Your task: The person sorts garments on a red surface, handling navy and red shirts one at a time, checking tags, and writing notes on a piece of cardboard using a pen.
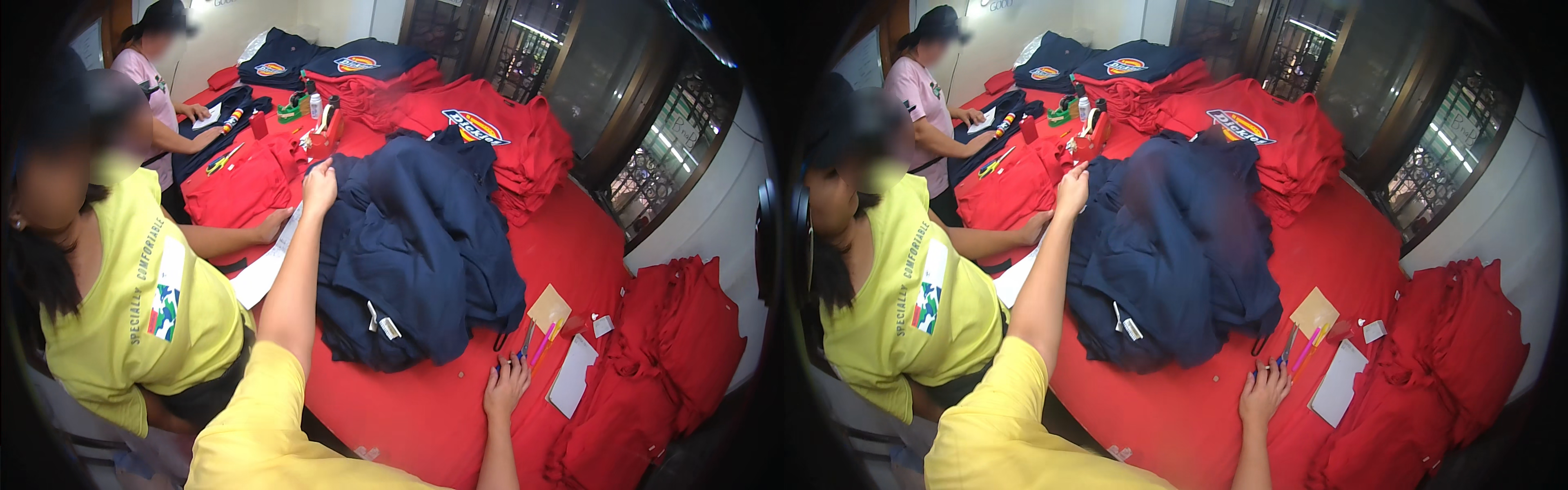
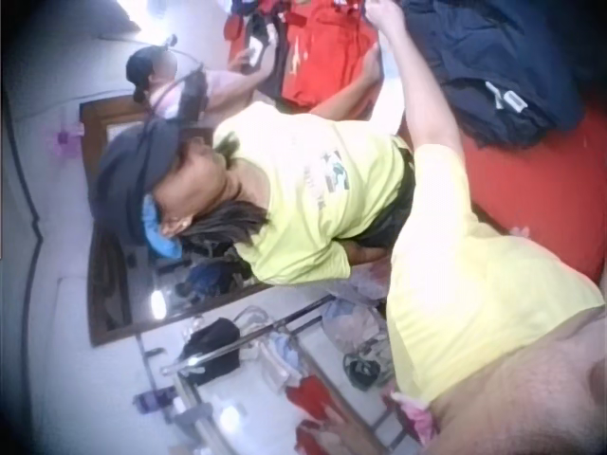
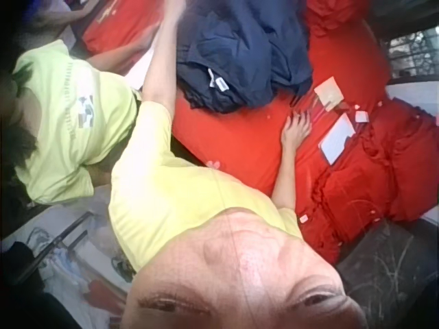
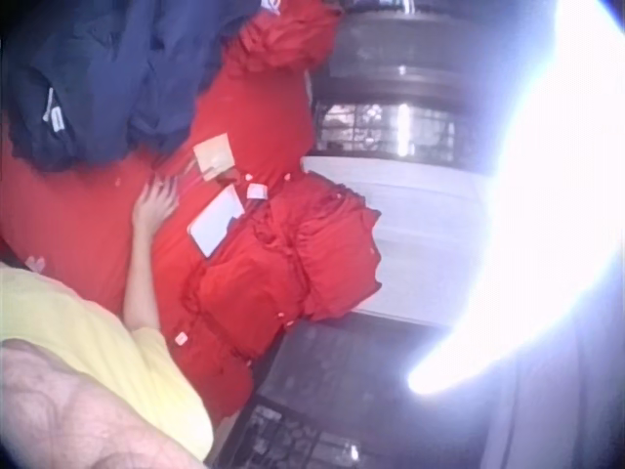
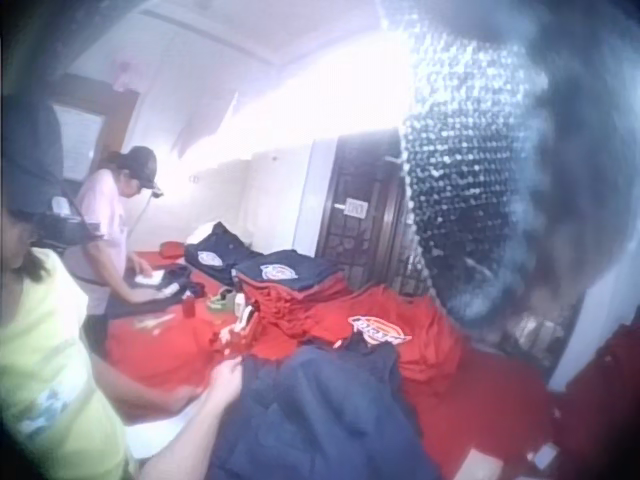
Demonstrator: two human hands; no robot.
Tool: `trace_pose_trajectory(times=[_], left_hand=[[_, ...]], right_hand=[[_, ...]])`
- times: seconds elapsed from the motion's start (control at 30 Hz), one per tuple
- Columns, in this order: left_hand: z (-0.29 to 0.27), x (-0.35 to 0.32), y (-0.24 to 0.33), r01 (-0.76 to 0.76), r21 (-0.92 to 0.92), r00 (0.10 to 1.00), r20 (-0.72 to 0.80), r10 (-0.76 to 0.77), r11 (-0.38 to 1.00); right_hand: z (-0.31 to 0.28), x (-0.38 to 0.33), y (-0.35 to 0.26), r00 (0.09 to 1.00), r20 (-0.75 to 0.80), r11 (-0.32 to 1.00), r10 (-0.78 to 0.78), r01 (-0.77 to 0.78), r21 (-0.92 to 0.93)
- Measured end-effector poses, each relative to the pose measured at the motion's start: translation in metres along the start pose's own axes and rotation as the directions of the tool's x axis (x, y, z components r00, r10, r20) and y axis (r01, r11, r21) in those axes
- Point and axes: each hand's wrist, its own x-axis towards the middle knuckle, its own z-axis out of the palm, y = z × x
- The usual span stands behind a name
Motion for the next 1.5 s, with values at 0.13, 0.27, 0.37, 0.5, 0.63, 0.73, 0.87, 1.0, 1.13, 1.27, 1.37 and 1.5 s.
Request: trace_pose_trajectory(times=[0.13, 0.27, 0.37, 0.5, 0.63, 0.73, 0.87, 1.0, 1.13, 1.27, 1.37, 1.5], left_hand=[[0.009, 0.063, -0.069, -0.036, 0.394, 0.999, 0.036, 0.024, 0.918], [0.06, 0.063, -0.059, 0.05, 0.457, 0.983, 0.133, -0.124, 0.888], [0.066, 0.087, -0.063, 0.083, 0.423, 0.958, 0.215, -0.189, 0.902], [0.035, 0.155, -0.102, 0.121, 0.611, 0.931, 0.203, -0.303, 0.782], [0.095, 0.148, -0.091, 0.184, 0.727, 0.955, 0.027, -0.296, 0.662], [0.098, 0.143, -0.098, 0.032, 0.827, 0.992, 0.045, -0.122, 0.562], [0.103, 0.162, -0.132, 0.12, 0.687, 0.99, -0.032, -0.136, 0.717], [0.116, 0.157, -0.125, 0.129, 0.485, 0.988, -0.137, -0.071, 0.865], [0.078, 0.17, -0.102, 0.079, -0.195, 0.98, -0.163, -0.112, 0.978], [0.079, 0.1, 0.025, 0.116, -0.745, 0.984, 0.174, 0.024, 0.657], [0.016, 0.002, 0.116, 0.064, -0.795, 0.888, 0.321, 0.33, 0.603], [-0.033, -0.189, 0.183, 0.14, -0.689, 0.45, 0.684, 0.574, 0.712]], right_hand=[[0.007, 0.006, -0.012, 1.0, 0.0, 0.999, -0.023, 0.023, 0.039], [-0.001, 0.003, -0.004, 1.0, 0.008, 1.0, 0.017, -0.017, -0.007], [-0.003, 0.005, -0.006, 0.999, 0.027, 1.0, 0.022, -0.022, -0.014], [0.005, 0.01, -0.012, 0.999, 0.049, 0.999, -0.021, 0.019, 0.03], [-0.003, 0.005, -0.004, 0.998, 0.022, 0.995, -0.064, 0.065, -0.077], [-0.006, 0.011, -0.01, 0.997, 0.017, 0.994, -0.069, 0.07, -0.079], [-0.007, 0.012, -0.01, 0.998, 0.035, 0.994, -0.055, 0.058, -0.089], [-0.006, 0.007, -0.008, 0.999, 0.034, 0.993, -0.03, 0.034, -0.114], [0.001, 0.01, -0.011, 0.998, 0.063, 1.0, -0.014, 0.014, 0.0], [-0.007, 0.004, -0.002, 0.996, -0.084, 0.999, 0.02, -0.017, 0.038], [-0.028, 0.002, -0.012, 0.982, -0.188, 0.968, 0.022, 0.027, 0.251], [-0.088, 0.018, -0.062, 0.991, -0.059, 0.377, 0.118, 0.01, 0.926]])
